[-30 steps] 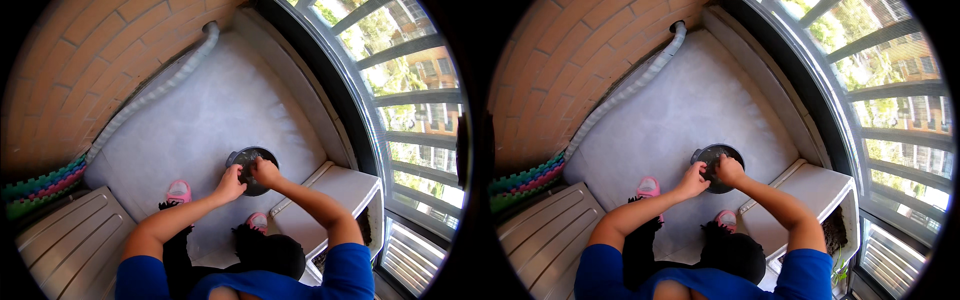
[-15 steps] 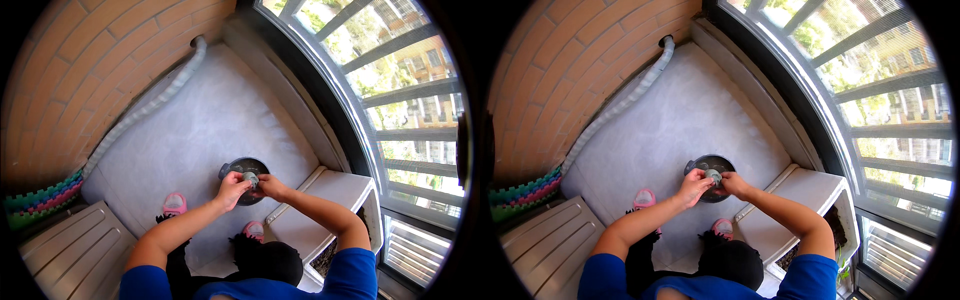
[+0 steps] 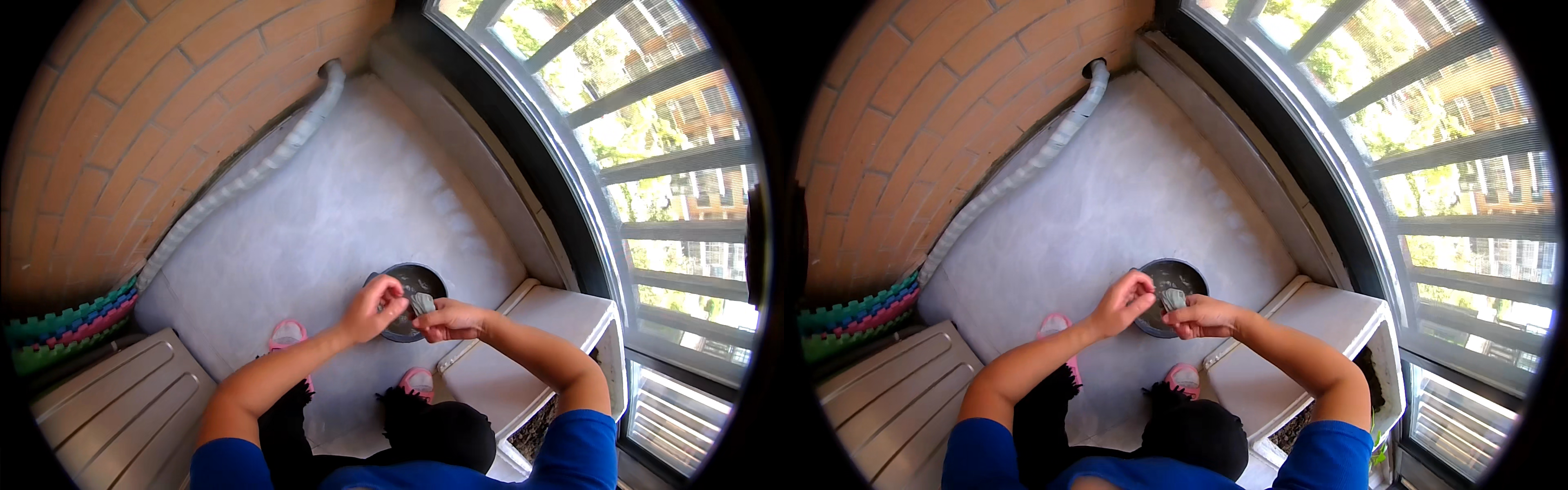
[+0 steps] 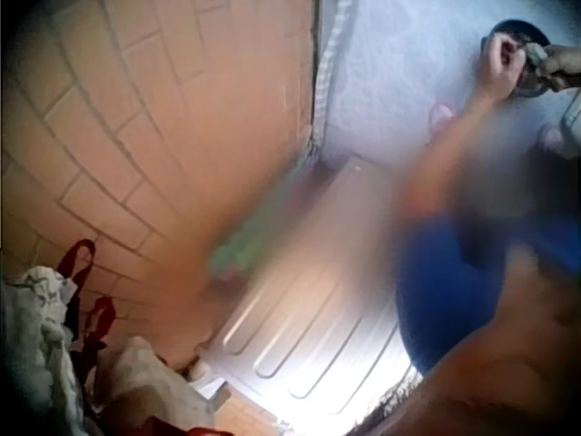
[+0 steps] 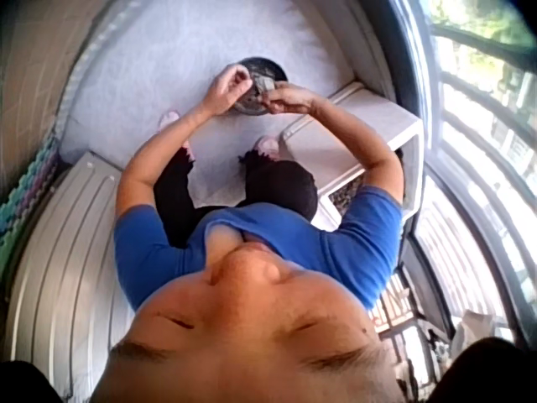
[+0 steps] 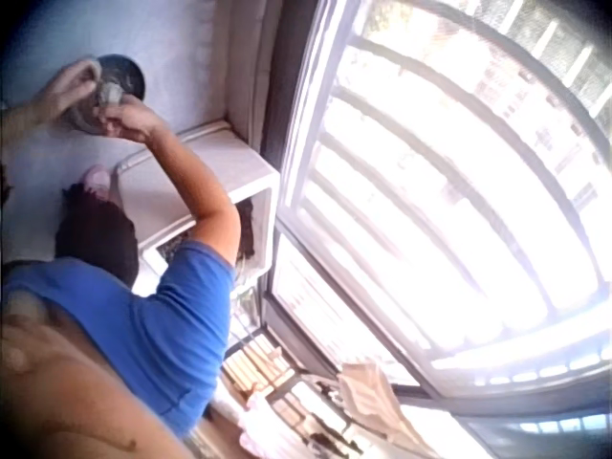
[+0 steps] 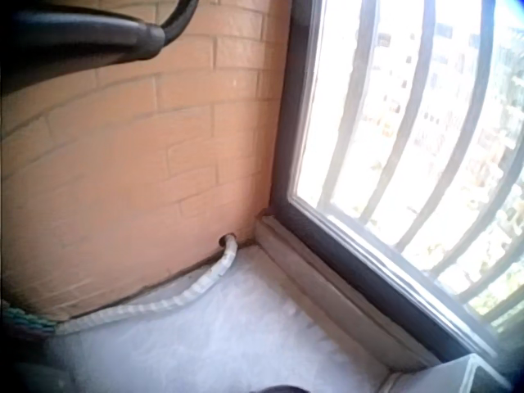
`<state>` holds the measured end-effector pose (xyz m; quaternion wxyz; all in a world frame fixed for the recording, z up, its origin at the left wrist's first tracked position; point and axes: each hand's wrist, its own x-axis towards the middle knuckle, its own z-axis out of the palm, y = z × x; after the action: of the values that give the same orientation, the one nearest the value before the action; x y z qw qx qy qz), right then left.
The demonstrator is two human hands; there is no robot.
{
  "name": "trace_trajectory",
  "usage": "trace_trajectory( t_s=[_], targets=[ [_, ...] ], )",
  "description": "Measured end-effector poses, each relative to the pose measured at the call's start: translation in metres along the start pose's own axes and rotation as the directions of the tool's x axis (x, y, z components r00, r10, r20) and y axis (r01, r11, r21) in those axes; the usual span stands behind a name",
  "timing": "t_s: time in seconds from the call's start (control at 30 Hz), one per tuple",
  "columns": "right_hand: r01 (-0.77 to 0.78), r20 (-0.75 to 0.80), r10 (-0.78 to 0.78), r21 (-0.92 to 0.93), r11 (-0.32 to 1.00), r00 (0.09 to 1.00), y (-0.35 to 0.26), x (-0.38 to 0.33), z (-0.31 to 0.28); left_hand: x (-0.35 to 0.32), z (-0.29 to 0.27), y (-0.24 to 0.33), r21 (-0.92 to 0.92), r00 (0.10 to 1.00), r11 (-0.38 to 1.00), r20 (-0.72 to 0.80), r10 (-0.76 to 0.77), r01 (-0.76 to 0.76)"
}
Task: The person wipes a white corrugated pipe and the surrounding floor area on a balcony using a cloth and a bucket of water. They repeatedly dip the cloth into the bucket, wring it out, and wipe the pipe and floor. The person also moves a metal drying rack at the end of the clip.
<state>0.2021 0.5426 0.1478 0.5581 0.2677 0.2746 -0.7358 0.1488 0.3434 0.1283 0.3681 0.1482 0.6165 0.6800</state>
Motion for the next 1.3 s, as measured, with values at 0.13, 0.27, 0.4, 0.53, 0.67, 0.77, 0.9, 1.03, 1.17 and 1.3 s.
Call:
trace_trajectory(
  t_s=[0.13, 0.27, 0.4, 0.53, 0.67, 0.77, 0.9, 1.03, 1.17, 1.3],
  targets=[
    [-0.082, 0.111, 0.107, -0.208, 0.975, 0.988, -0.013, -0.006, 0.020, 0.015, 0.000, 0.038, 0.427, 0.937, 0.858, 0.314, 0.154, -0.285],
    [-0.040, 0.121, 0.084, -0.325, 0.945, 0.989, -0.004, -0.008, 0.022, 0.022, 0.011, 0.031, 0.554, 0.829, 0.631, 0.478, 0.292, -0.542],
    [0.045, 0.059, -0.020, -0.481, 0.875, 0.998, -0.006, -0.011, 0.038, 0.009, 0.016, 0.026, 0.679, 0.847, 0.508, 0.459, 0.269, -0.530],
    [0.121, -0.086, -0.308, -0.794, 0.596, 0.947, 0.008, -0.004, 0.046, 0.000, 0.021, 0.028, 0.709, 0.916, 0.581, 0.328, 0.230, -0.400],
    [0.020, -0.156, -0.588, -0.959, 0.281, 0.794, 0.020, 0.011, 0.035, -0.001, 0.026, 0.030, 0.663, 0.982, 0.733, 0.187, 0.033, -0.151],
    [-0.218, -0.170, -0.637, -0.976, 0.002, 0.752, 0.019, 0.028, 0.019, 0.002, 0.029, 0.019, 0.578, 0.989, 0.808, 0.011, -0.148, 0.114],
    [-0.383, -0.158, -0.667, -0.901, -0.205, 0.728, 0.008, 0.049, 0.014, 0.010, 0.038, -0.055, 0.404, 0.935, 0.855, -0.275, -0.224, 0.324],
    [-0.405, -0.077, -0.697, -0.857, -0.319, 0.713, 0.016, 0.069, -0.011, 0.017, 0.035, -0.066, -0.270, 0.567, 0.547, -0.003, -0.824, 0.793],
    [-0.392, 0.000, -0.655, -0.801, -0.452, 0.755, 0.012, 0.071, -0.006, 0.015, 0.033, -0.061, -0.522, 0.383, 0.216, 0.237, -0.893, 0.825],
    [-0.343, 0.159, -0.734, -0.806, -0.483, 0.661, 0.023, 0.075, -0.012, 0.010, 0.027, -0.065, -0.450, 0.364, 0.210, 0.290, -0.885, 0.868]
  ],
)
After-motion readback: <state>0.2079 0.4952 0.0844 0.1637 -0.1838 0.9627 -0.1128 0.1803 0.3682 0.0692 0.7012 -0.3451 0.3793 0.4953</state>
